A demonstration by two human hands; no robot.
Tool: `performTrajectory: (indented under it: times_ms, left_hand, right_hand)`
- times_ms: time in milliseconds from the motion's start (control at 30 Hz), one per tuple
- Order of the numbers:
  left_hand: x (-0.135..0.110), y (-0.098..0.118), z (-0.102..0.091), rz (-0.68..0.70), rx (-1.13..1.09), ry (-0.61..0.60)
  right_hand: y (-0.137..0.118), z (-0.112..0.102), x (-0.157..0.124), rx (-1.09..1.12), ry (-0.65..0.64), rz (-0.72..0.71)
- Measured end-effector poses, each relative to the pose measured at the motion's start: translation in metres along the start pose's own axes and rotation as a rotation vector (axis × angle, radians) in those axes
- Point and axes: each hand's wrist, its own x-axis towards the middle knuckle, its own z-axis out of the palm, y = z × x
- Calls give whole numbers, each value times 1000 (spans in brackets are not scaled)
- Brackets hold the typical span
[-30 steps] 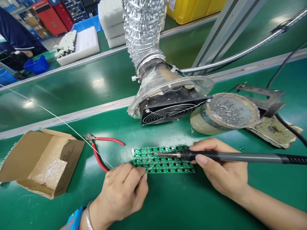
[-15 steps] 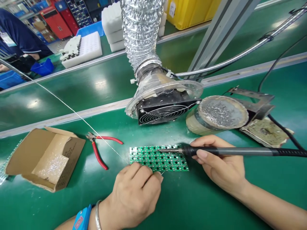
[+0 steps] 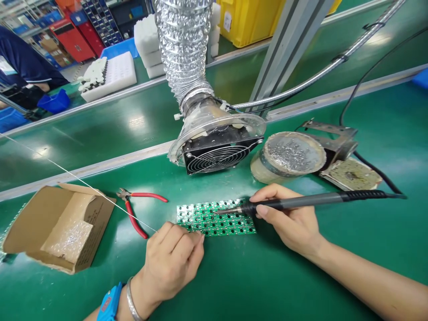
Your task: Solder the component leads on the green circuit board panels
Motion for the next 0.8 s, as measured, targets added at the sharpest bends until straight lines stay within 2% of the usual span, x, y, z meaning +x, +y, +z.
performTrajectory:
  times_ms: [600,800]
  left_hand:
    - [3,-3,7,0,7,-27]
    - [3,-2,8,-3,-2,-12]
  right_hand:
    - [-4,1,1,-18,-18,32]
    - [1,-3,-1,92,74,38]
